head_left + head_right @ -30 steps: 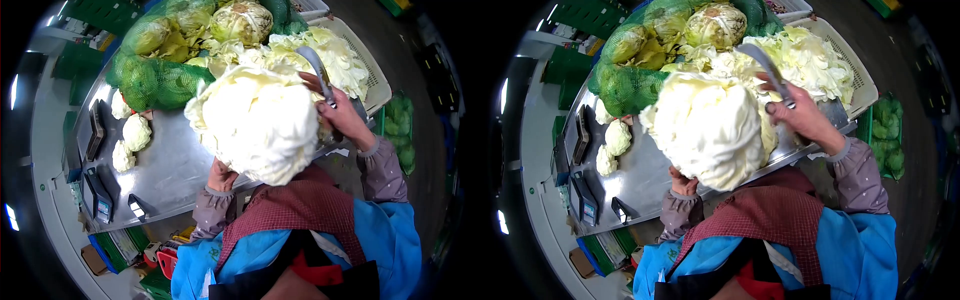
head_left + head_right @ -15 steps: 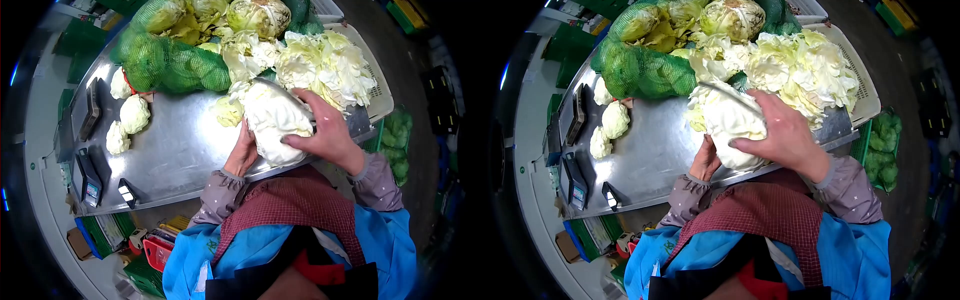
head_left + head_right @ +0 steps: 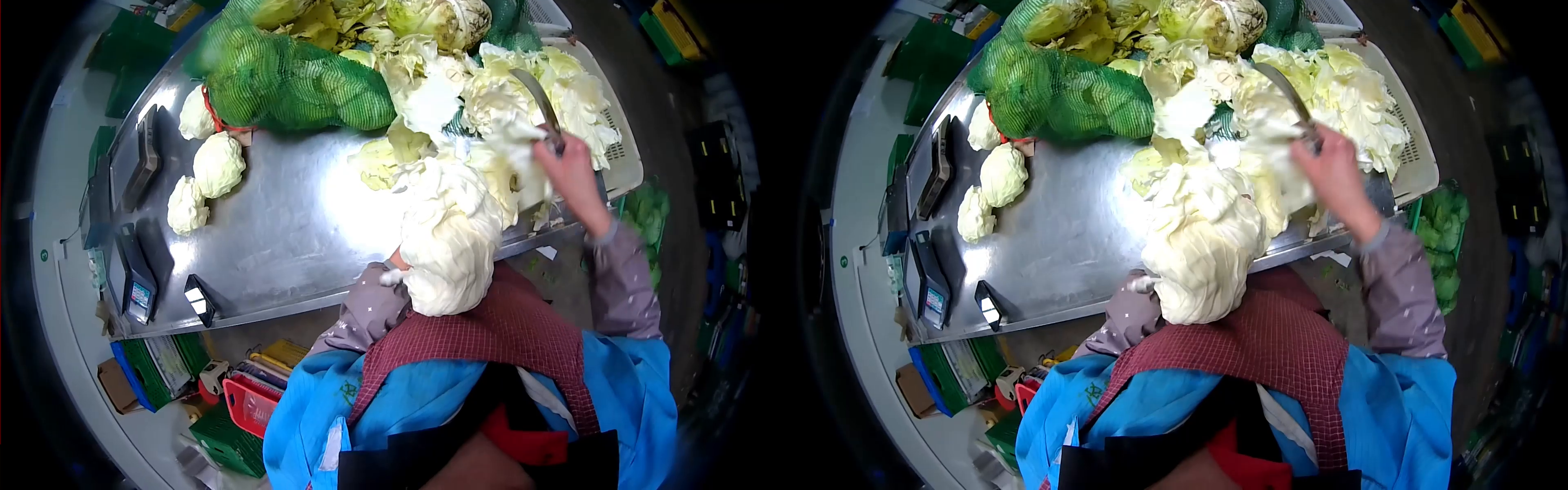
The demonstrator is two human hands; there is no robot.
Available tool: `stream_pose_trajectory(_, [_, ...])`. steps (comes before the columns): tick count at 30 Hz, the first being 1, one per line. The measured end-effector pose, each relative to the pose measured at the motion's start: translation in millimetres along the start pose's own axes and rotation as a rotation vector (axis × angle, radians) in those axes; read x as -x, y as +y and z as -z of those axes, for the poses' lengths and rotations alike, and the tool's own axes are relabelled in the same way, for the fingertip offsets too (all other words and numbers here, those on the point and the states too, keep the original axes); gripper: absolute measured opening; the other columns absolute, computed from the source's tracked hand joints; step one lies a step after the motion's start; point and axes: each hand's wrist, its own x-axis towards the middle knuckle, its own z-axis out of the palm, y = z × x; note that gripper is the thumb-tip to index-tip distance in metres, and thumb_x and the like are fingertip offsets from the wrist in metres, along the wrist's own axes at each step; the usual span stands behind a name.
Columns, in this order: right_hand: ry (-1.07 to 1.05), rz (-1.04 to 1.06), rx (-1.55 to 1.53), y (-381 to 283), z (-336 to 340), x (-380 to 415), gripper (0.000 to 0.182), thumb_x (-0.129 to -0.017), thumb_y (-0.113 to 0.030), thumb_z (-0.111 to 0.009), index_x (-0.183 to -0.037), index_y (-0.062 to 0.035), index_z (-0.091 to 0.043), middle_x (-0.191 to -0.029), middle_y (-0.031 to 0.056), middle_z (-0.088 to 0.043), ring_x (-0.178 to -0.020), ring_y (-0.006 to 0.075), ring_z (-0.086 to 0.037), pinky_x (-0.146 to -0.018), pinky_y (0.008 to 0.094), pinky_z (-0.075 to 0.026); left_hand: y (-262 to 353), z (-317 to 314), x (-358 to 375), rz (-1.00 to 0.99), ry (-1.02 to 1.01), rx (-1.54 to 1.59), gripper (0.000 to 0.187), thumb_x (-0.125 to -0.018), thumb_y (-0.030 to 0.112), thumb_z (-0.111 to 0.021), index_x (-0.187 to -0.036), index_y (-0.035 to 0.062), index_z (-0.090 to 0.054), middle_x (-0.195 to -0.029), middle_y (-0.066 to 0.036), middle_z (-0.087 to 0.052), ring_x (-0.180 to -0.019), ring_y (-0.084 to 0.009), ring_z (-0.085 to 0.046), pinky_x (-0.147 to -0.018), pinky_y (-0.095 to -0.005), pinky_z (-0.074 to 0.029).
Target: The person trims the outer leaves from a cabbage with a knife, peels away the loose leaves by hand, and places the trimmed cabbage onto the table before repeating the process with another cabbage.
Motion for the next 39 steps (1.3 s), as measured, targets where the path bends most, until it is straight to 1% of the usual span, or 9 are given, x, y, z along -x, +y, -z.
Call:
stream_pose_trajectory(2, [-0.116, -0.121, 0.241, 22.5, 6.0, -14.6, 0.036, -0.075, -0.027, -0.067, -0.103, -0.0036, -0.062, -0.08, 0.0082, -0.064, -0.067, 0.0201, -0.061, -0.06, 0.0348, -0.049, -9.6, -23.5, -4.1, -0.099, -0.022, -0.051, 0.045, -0.093, 0.03, -0.043, -0.121, -0.004, -0.041, -0.1, -0.012, -0.054, -0.09, -0.0215, -0.055, -0.084, -0.031, -0.046])
stream_pose_trajectory(4, [0.079, 0.378, 0.113, -10.1, -1.8, 4.2, 0.05, -0.073, -0.02, -0.067, -0.118, -0.0041, -0.055, -0.097, 0.0146, -0.059, -0.077, 0.0154, -0.055, -0.065, 0.0276, -0.047, -10.8, -77.2, -6.6, -0.117, 0.214, -0.122, 0.042, -0.094, 0.027, -0.042, -0.122, -0.0046, -0.041, -0.106, -0.015, -0.055, -0.095, -0.023, -0.056, -0.087, -0.032, -0.046])
stream_pose_trajectory(6, [-0.324, 0.297, -0.12, -53.7, -3.1, 20.1, 0.065, -0.068, -0.023, -0.072, -0.127, -0.0074, -0.048, -0.118, 0.0168, -0.052, -0.096, 0.0213, -0.056, -0.079, 0.032, -0.046, -2.3, -89.5, -3.6, -0.113, 0.453, -0.213, 0.04, -0.096, 0.025, -0.041, -0.123, -0.0051, -0.042, -0.112, -0.018, -0.056, -0.1, -0.0244, -0.057, -0.089, -0.033, -0.045])
stream_pose_trajectory(12, [-0.357, 0.097, -0.428, -32.4, -20.6, 17.3, 0.031, -0.084, -0.03, -0.059, -0.101, -0.0043, -0.063, -0.091, 0.0061, -0.063, -0.085, 0.0144, -0.059, -0.074, 0.0299, -0.048, 44.3, -36.5, -2.5, 0.459, 0.349, -0.217, 0.043, -0.096, 0.028, -0.041, -0.128, -0.0005, -0.04, -0.12, -0.015, -0.053, -0.104, -0.0217, -0.056, -0.093, -0.0313, -0.044])
stream_pose_trajectory(18, [-0.472, 0.087, -0.532, -2.0, -9.0, 54.9, 0.07, -0.078, -0.039, -0.066, -0.13, 0.0002, -0.039, -0.118, 0.0145, -0.052, -0.109, 0.0211, -0.048, -0.096, 0.0316, -0.036, 78.3, -68.6, -3.3, 0.579, 0.23, -1.06, 0.067, -0.089, 0.039, -0.052, -0.139, 0.0057, -0.021, -0.133, -0.016, -0.041, -0.117, -0.0265, -0.046, -0.094, -0.0398, -0.044])
stream_pose_trajectory(24, [-0.423, -0.155, -0.83, 36.2, 6.9, 71.5, 0.074, -0.066, -0.03, -0.074, -0.125, 0.0025, -0.044, -0.115, 0.0087, -0.052, -0.107, 0.0157, -0.048, -0.094, 0.029, -0.037, 34.2, -13.9, 58.2, 0.466, 0.567, -0.403, 0.087, -0.08, 0.031, -0.067, -0.142, 0.008, -0.01, -0.143, -0.017, -0.025, -0.127, -0.0298, -0.036, -0.103, -0.0433, -0.035])
stream_pose_trajectory(28, [-0.287, -0.215, -0.893, 41.0, 9.0, 75.8, 0.066, -0.071, -0.029, -0.072, -0.123, 0.0029, -0.047, -0.11, 0.0084, -0.056, -0.101, 0.0152, -0.051, -0.091, 0.0286, -0.039, 25.8, 8.3, 57.0, 0.5, 0.32, -0.247, 0.085, -0.081, 0.032, -0.064, -0.141, 0.0061, -0.011, -0.142, -0.017, -0.027, -0.128, -0.0305, -0.034, -0.103, -0.0442, -0.035])
stream_pose_trajectory(34, [0.125, 0.1, 0.143, 43.6, 29.9, 48.1, 0.04, -0.084, -0.022, -0.059, -0.12, -0.0068, -0.053, -0.091, 0.0148, -0.06, -0.078, 0.0269, -0.06, -0.069, 0.0359, -0.048, 19.4, -15.0, 25.1, 0.378, 0.449, -0.466, 0.073, -0.084, 0.028, -0.06, -0.137, -0.0003, -0.019, -0.136, -0.018, -0.036, -0.121, -0.029, -0.044, -0.1, -0.0423, -0.041])
stream_pose_trajectory(39, [0.032, 0.293, 0.105, 20.8, 13.5, 73.8, 0.047, -0.08, -0.006, -0.053, -0.126, -0.0153, -0.05, -0.097, 0.0133, -0.052, -0.071, 0.0288, -0.058, -0.061, 0.0361, -0.049, 5.3, -29.1, -1.8, 0.246, 0.552, -0.616, 0.062, -0.086, 0.022, -0.056, -0.134, 0.0005, -0.024, -0.132, -0.015, -0.041, -0.118, -0.0241, -0.047, -0.097, -0.038, -0.042])
